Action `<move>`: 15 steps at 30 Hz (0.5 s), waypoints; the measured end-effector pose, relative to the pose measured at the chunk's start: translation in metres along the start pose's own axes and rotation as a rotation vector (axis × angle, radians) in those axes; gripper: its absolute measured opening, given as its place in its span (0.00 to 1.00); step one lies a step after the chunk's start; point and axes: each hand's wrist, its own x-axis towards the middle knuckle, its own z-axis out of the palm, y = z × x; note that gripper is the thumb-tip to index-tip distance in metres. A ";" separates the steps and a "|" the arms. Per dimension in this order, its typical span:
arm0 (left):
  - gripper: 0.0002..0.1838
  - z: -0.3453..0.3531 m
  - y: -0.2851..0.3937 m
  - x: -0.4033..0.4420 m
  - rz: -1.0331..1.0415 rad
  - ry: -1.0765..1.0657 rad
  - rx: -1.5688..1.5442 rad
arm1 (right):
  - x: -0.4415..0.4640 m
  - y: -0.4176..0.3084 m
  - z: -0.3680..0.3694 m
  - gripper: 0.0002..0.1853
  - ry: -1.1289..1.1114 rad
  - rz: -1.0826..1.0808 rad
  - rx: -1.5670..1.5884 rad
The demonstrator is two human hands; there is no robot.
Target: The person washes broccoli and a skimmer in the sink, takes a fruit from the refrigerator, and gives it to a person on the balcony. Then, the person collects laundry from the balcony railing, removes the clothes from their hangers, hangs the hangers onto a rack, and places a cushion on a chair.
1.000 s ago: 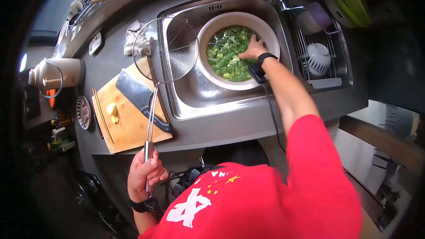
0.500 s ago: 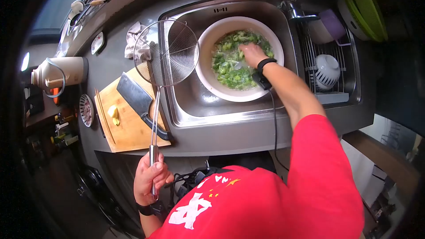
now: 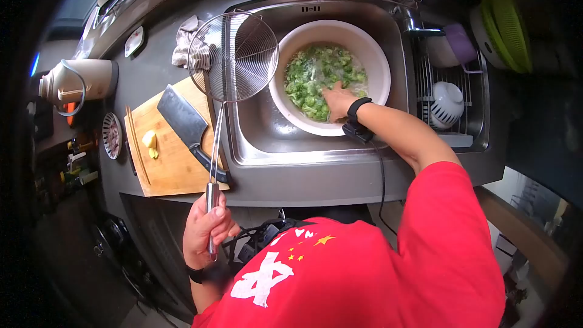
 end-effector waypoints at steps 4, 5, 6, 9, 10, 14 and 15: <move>0.08 -0.004 -0.002 -0.002 0.013 -0.011 -0.009 | 0.020 0.015 -0.006 0.24 0.211 -0.258 0.286; 0.08 -0.004 -0.002 -0.002 0.015 0.001 -0.007 | 0.027 0.023 -0.012 0.26 0.311 -0.288 0.333; 0.08 -0.005 -0.003 -0.002 0.017 0.011 -0.005 | 0.030 0.028 -0.020 0.27 0.379 -0.318 0.346; 0.07 -0.006 -0.005 -0.002 0.018 -0.004 -0.018 | 0.049 0.052 -0.039 0.31 0.675 -0.310 0.128; 0.07 -0.005 -0.006 -0.001 0.019 -0.003 -0.016 | 0.056 0.056 -0.048 0.36 0.501 -0.168 0.143; 0.07 0.001 -0.010 -0.001 0.016 0.006 -0.005 | 0.066 0.005 -0.047 0.58 0.380 0.005 0.126; 0.07 0.003 -0.010 -0.001 0.010 0.004 -0.001 | 0.063 -0.015 -0.038 0.56 0.360 -0.014 0.021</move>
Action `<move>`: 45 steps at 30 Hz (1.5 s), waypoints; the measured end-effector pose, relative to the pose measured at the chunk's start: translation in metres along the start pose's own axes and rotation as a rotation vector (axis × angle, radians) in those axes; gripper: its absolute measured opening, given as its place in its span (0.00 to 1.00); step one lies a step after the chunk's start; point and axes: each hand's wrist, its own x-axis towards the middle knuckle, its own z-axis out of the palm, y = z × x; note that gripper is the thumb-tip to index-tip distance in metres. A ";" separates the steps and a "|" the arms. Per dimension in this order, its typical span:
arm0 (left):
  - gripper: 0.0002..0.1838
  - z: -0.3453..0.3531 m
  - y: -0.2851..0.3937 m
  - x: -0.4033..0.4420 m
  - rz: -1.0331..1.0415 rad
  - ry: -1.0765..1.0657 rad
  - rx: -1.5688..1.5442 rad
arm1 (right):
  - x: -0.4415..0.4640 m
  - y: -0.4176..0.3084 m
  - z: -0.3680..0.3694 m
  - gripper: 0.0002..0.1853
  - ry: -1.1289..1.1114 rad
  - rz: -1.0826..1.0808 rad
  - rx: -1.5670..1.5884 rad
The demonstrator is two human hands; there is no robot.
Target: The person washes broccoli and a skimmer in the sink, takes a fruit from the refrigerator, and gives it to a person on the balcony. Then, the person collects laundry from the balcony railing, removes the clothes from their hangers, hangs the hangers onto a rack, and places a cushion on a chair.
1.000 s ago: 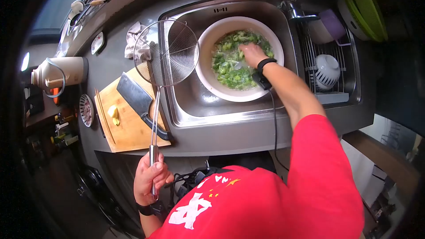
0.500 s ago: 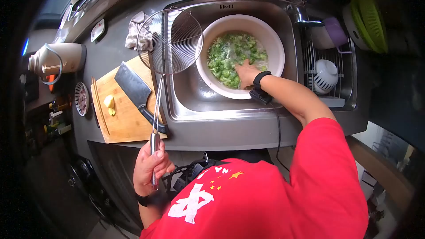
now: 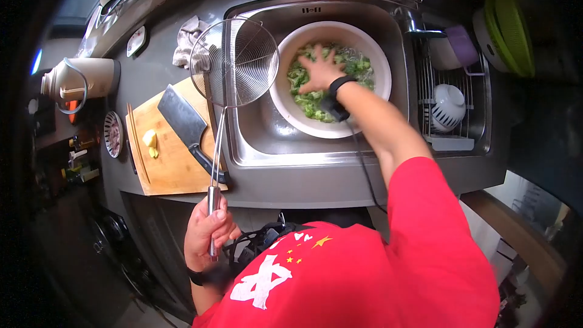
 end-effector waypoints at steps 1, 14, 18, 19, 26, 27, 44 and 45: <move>0.07 0.001 -0.001 0.000 -0.002 -0.005 0.009 | -0.013 -0.019 0.008 0.54 -0.019 -0.050 -0.075; 0.08 0.004 -0.006 0.001 0.002 -0.003 0.035 | -0.063 0.054 0.009 0.60 -0.315 0.023 -0.221; 0.08 0.007 -0.003 0.001 -0.009 -0.028 0.026 | -0.064 0.044 0.037 0.35 -0.315 -0.144 -0.047; 0.08 0.007 -0.003 -0.001 -0.008 -0.022 0.025 | -0.061 0.043 0.037 0.35 -0.317 -0.149 -0.046; 0.10 0.002 -0.008 -0.004 0.020 0.008 0.019 | -0.039 0.056 -0.019 0.28 0.070 -0.150 0.274; 0.10 0.004 -0.009 -0.005 0.020 0.018 0.014 | -0.032 0.070 -0.017 0.29 0.199 -0.172 0.251; 0.08 0.007 -0.013 -0.002 0.025 0.047 0.010 | -0.036 0.042 0.033 0.26 -0.111 -0.344 0.013; 0.08 0.006 -0.012 -0.002 0.026 0.038 0.004 | -0.040 0.046 0.024 0.20 -0.104 -0.320 0.095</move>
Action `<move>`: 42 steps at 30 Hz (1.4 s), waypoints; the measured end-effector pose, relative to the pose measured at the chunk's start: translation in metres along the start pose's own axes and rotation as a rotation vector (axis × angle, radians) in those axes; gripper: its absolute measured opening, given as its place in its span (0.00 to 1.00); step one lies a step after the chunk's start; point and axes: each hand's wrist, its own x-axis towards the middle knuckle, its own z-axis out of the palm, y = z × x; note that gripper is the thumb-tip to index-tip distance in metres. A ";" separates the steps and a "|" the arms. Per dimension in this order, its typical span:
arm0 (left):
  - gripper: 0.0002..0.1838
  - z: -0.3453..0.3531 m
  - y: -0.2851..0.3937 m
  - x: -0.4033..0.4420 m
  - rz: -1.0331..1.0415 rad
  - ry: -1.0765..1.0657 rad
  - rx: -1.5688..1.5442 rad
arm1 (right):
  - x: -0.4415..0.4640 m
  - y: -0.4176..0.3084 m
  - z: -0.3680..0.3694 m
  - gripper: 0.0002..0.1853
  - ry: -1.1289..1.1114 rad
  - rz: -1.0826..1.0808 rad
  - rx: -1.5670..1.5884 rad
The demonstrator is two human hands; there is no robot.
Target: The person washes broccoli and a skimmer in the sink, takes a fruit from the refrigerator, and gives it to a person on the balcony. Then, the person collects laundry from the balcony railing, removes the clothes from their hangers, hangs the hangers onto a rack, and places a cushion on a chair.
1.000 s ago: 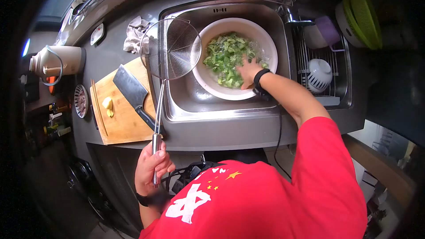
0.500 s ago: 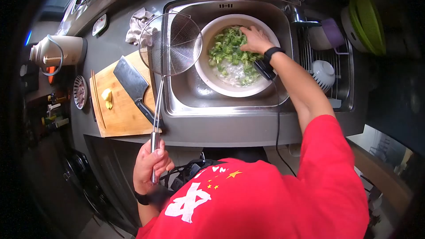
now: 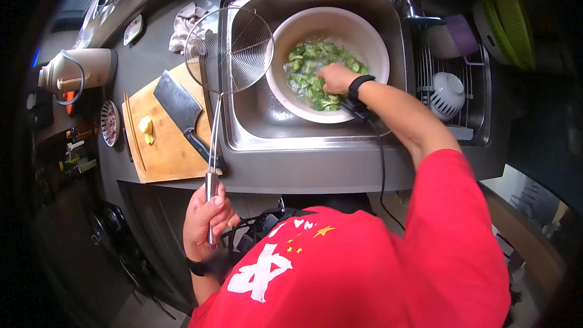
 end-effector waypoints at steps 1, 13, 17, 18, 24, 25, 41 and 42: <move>0.08 -0.001 0.001 0.000 -0.001 -0.009 -0.006 | -0.005 0.001 -0.009 0.16 0.078 -0.018 -0.004; 0.08 0.000 0.006 0.004 -0.007 -0.043 -0.014 | 0.000 -0.093 0.000 0.12 0.136 -0.043 0.297; 0.08 -0.004 0.008 -0.001 0.014 -0.052 -0.030 | -0.048 -0.152 0.041 0.26 0.163 -0.157 -0.030; 0.08 -0.006 0.008 -0.002 0.012 -0.049 -0.032 | -0.051 -0.162 0.009 0.28 -0.228 -0.194 0.194; 0.08 -0.012 0.009 -0.001 0.024 -0.048 -0.049 | -0.058 -0.160 0.027 0.30 -0.091 -0.261 0.326; 0.08 -0.012 0.011 -0.001 0.019 -0.036 -0.047 | -0.055 -0.160 0.030 0.30 -0.028 -0.209 0.368; 0.09 -0.010 0.008 -0.001 0.037 -0.049 -0.049 | 0.005 -0.054 -0.045 0.26 0.360 -0.106 -0.404; 0.09 -0.007 0.008 -0.001 0.030 -0.045 -0.039 | 0.011 -0.043 -0.052 0.32 0.288 0.032 -0.364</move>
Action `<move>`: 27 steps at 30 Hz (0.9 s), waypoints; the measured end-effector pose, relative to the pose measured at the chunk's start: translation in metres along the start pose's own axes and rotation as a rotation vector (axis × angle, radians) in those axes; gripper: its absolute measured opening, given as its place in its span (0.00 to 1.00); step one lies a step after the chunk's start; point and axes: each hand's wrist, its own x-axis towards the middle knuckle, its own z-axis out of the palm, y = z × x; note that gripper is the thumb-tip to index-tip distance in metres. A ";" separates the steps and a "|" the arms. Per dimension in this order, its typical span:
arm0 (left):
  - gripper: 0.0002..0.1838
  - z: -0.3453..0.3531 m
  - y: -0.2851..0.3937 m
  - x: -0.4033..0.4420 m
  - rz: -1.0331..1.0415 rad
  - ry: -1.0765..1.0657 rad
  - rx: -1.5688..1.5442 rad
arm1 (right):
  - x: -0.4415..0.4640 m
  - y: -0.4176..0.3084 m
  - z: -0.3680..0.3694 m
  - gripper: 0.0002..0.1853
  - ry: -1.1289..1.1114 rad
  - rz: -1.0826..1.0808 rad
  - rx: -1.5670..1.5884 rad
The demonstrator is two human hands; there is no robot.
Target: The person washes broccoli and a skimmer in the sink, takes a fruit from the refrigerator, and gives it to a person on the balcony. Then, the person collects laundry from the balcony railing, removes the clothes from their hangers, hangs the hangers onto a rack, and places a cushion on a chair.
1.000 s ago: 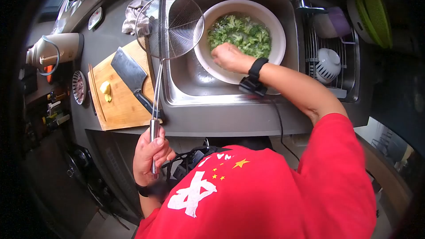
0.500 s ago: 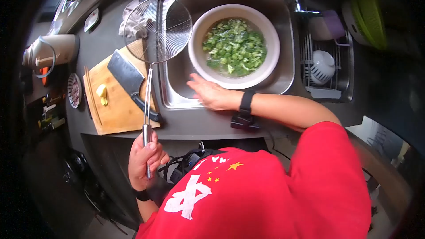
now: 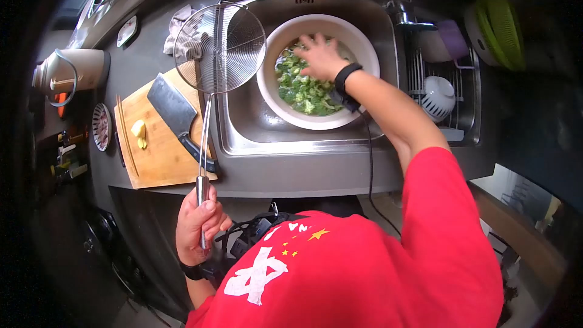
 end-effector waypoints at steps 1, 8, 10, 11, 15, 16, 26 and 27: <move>0.09 0.001 0.000 -0.001 -0.007 0.005 0.011 | 0.008 0.014 0.000 0.39 -0.097 0.125 0.022; 0.09 0.000 -0.005 -0.001 -0.021 0.015 0.007 | -0.040 -0.006 0.038 0.52 -0.552 0.067 -0.010; 0.08 0.002 -0.004 -0.001 -0.015 0.017 0.002 | -0.045 -0.002 0.048 0.45 -0.504 -0.006 -0.017; 0.08 0.003 -0.004 -0.001 -0.014 0.020 0.008 | -0.041 0.005 0.057 0.35 -0.488 -0.027 0.007; 0.08 0.004 -0.001 0.002 -0.020 0.007 0.030 | -0.024 0.042 0.048 0.17 -0.274 -0.052 0.347; 0.08 0.002 -0.002 0.003 -0.027 0.008 0.029 | -0.020 0.048 0.044 0.19 -0.188 -0.004 0.413; 0.08 0.007 -0.004 0.011 -0.081 -0.030 0.028 | -0.054 0.011 0.030 0.59 -0.532 0.271 0.121; 0.08 0.007 -0.004 0.011 -0.075 -0.028 0.034 | -0.055 -0.002 0.035 0.54 -0.598 0.242 0.127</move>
